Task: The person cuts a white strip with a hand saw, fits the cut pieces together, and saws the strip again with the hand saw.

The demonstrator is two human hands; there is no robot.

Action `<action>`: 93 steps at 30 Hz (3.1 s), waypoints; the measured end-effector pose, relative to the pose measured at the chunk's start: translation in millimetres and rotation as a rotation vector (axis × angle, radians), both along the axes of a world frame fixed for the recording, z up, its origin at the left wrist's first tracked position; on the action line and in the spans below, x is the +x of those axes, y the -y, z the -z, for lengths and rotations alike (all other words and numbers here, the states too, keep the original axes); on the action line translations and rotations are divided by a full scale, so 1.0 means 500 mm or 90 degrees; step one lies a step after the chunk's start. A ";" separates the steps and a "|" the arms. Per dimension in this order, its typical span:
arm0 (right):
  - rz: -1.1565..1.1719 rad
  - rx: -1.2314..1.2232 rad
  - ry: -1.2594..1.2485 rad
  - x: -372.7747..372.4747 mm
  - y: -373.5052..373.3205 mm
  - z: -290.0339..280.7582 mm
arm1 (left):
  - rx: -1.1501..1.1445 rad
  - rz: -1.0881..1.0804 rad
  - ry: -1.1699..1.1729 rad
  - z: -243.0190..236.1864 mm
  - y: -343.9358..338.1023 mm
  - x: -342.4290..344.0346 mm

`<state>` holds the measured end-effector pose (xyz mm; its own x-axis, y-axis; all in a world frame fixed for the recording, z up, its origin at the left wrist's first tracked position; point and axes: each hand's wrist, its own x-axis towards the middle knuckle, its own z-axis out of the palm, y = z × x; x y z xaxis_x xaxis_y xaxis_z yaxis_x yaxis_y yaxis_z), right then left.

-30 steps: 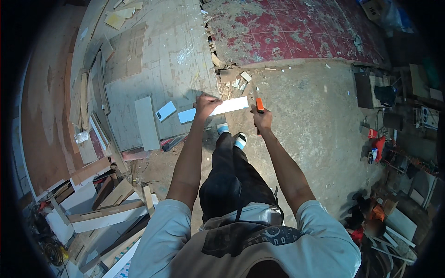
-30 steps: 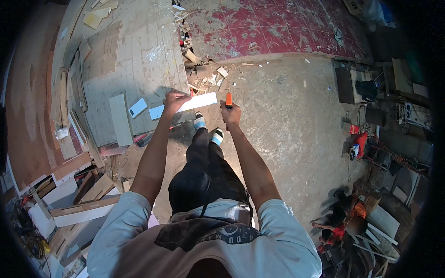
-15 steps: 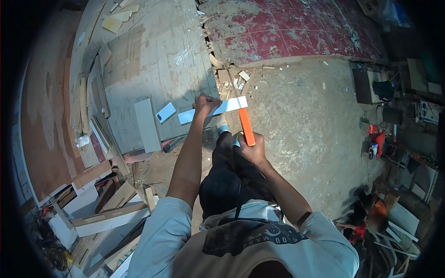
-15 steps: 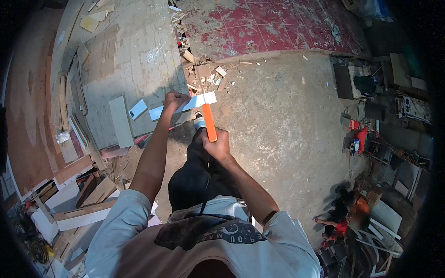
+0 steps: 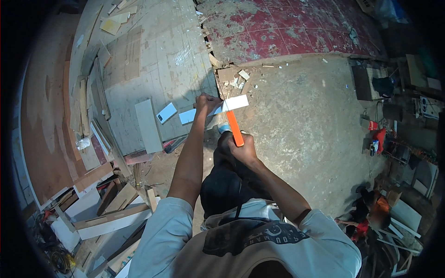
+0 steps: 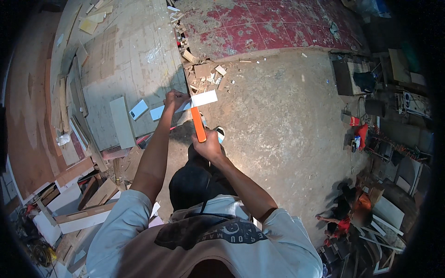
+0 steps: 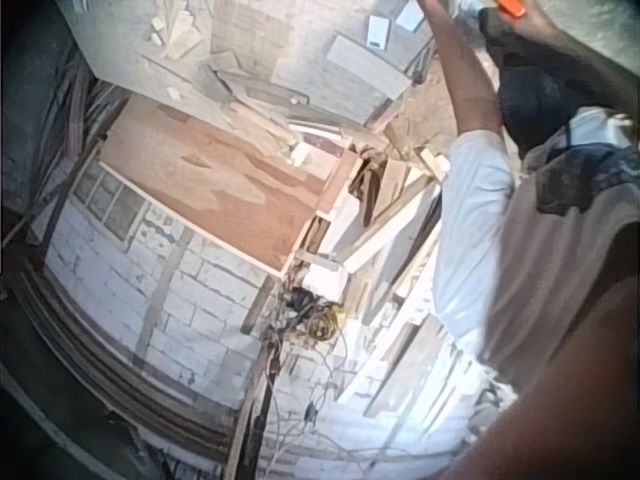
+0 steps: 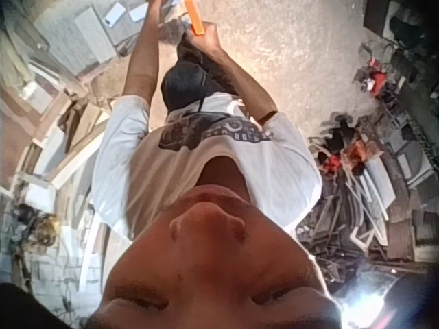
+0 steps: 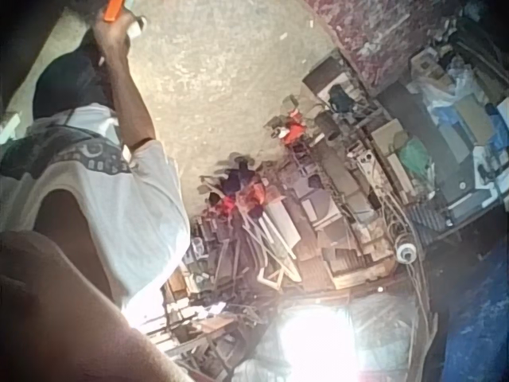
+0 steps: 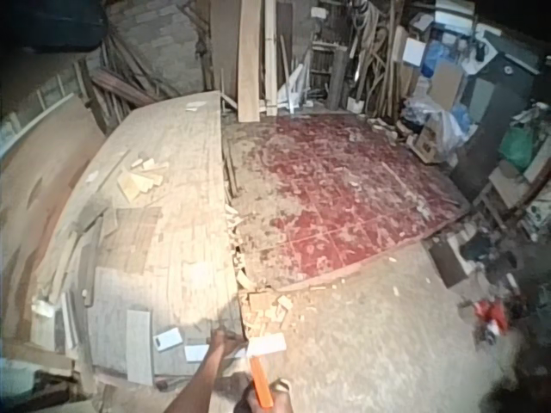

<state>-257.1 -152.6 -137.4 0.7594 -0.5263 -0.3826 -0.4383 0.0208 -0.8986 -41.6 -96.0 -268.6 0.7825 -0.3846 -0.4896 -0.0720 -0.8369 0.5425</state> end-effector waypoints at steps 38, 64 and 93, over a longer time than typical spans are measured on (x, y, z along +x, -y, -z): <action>-0.013 -0.007 -0.064 -0.044 -0.012 -0.091 | -0.061 0.023 0.069 0.044 -0.015 -0.008; -0.008 0.051 -0.050 -0.001 0.011 0.006 | -0.019 -0.001 0.075 0.020 -0.006 -0.017; -0.033 0.076 -0.013 -0.012 -0.018 0.033 | 0.081 -0.123 0.498 0.056 0.069 -0.086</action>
<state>-263.0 -143.8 -154.0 0.7761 -0.4363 -0.4553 -0.4595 0.1033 -0.8821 -84.6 -130.7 -296.8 0.9627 -0.1867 0.1957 -0.2392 -0.9253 0.2942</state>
